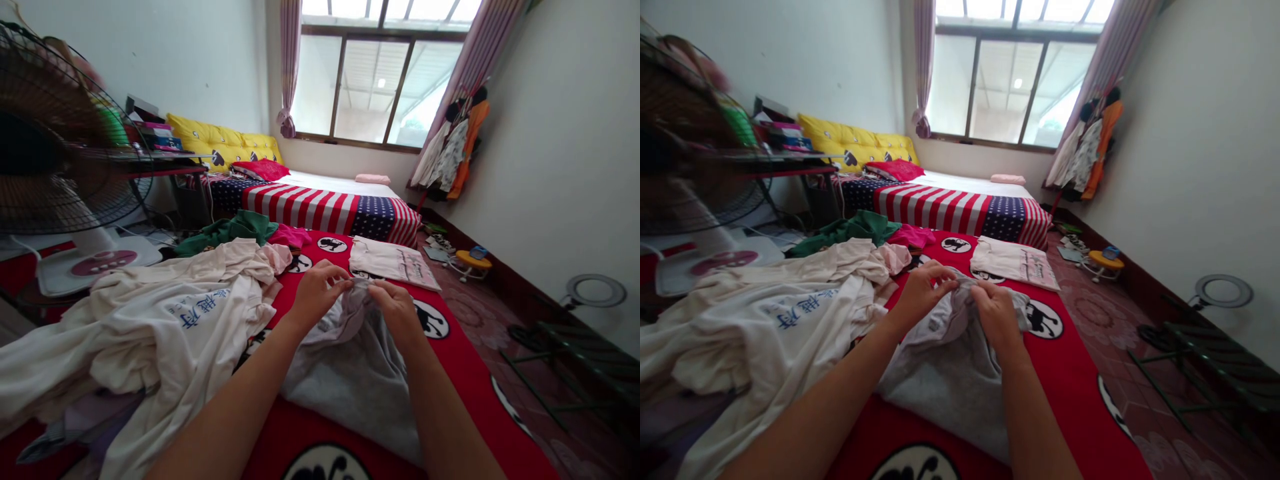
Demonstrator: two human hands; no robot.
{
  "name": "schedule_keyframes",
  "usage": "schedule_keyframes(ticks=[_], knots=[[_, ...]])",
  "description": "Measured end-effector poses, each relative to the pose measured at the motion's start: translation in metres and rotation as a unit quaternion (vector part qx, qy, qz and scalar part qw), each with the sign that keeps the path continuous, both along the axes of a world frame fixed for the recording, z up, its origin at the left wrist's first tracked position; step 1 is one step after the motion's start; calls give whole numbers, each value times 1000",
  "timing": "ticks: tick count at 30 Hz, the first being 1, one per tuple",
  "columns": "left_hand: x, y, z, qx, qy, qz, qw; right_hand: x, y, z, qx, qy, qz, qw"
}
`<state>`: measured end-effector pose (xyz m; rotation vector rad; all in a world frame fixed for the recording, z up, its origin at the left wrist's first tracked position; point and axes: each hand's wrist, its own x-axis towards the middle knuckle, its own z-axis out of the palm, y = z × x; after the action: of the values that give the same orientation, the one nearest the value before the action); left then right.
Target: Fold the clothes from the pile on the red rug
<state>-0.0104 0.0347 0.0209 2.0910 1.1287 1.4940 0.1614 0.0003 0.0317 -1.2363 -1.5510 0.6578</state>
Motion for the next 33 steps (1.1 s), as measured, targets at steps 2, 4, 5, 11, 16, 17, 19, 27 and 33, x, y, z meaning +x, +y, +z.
schedule_keyframes(ticks=[2,4,5,11,16,17,19,27,33], knots=[[0,-2,2,-33,-17,31,999,0,3,-3,-44,139,-17,989],[1,-4,5,-104,-43,-11,994,0,5,-4,-59,246,-31,967],[1,-5,6,-143,-52,-53,987,-1,6,-3,-63,284,-30,956],[7,-15,8,-194,2,-240,951,-6,1,5,-34,352,-3,935],[4,-14,6,-219,10,-197,956,-3,2,3,15,326,-46,944],[2,-13,7,-227,7,-174,958,-2,2,2,34,309,-59,949],[-3,-12,10,-237,17,-160,958,-1,2,1,82,265,-73,958],[-9,-20,22,-285,28,-241,927,-4,-1,0,71,204,-36,976],[15,-8,-7,-246,-109,-142,953,-7,3,-5,100,76,3,992]])
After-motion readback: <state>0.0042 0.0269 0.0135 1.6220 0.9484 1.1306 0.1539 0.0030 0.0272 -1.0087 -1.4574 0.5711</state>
